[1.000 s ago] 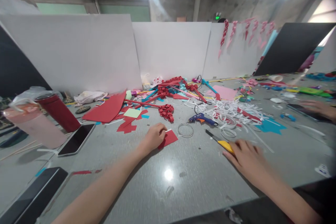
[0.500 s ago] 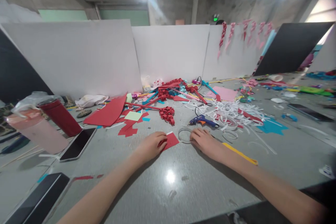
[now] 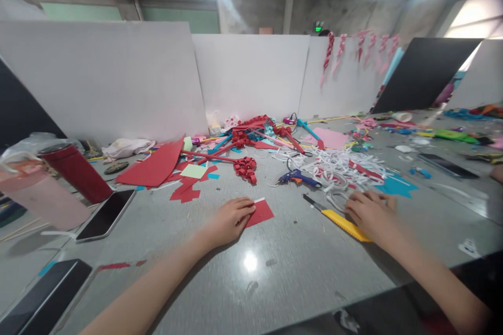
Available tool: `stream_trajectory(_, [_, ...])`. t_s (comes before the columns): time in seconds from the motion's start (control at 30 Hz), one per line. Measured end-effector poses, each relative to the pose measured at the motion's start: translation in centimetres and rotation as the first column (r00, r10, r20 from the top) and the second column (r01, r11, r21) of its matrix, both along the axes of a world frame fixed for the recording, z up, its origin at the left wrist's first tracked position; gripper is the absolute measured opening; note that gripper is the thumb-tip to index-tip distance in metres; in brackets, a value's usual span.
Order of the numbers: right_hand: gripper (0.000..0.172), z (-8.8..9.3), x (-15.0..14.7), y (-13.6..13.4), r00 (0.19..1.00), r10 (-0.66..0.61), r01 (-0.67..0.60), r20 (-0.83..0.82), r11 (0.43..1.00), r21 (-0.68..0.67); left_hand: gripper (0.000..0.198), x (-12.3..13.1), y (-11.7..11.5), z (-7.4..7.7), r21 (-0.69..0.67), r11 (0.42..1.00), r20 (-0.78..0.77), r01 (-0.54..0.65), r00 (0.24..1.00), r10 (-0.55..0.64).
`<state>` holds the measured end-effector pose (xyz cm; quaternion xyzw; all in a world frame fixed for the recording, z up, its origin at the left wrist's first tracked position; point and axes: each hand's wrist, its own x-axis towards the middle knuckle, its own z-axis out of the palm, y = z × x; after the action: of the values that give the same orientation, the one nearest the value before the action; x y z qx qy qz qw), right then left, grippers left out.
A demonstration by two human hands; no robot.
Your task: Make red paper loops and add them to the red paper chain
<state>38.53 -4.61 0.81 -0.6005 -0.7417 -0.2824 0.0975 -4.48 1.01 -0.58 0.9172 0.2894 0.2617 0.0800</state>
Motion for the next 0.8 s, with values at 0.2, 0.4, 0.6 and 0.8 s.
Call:
stream_trajectory(0.2, [0.019,3.4,-7.3,0.9,0.97,0.224,-0.235,-0.092,0.963,-0.133,0.019,-0.2,-0.1,0.6,-0.024,1.0,0.018,-0.02,1.0,0.02])
stream_trajectory(0.4, [0.021,5.5,-16.3,3.8,0.713,0.668,-0.698,-0.213,0.647,-0.307,0.019,-0.8,-0.4,1.4,0.007,0.999,-0.068,0.039,0.997,-0.038])
stream_trajectory(0.6, [0.017,3.9,-18.4,6.1,0.6,0.761,-0.783,-0.246,0.496,-0.376,0.019,-1.0,-0.5,2.3,0.068,0.995,-0.16,0.069,0.985,-0.057])
stream_trajectory(0.8, [0.019,3.7,-17.1,5.7,0.582,0.629,-0.812,-0.515,0.416,-0.41,0.019,-0.7,-0.7,2.1,0.138,0.987,-0.244,0.082,0.969,-0.046])
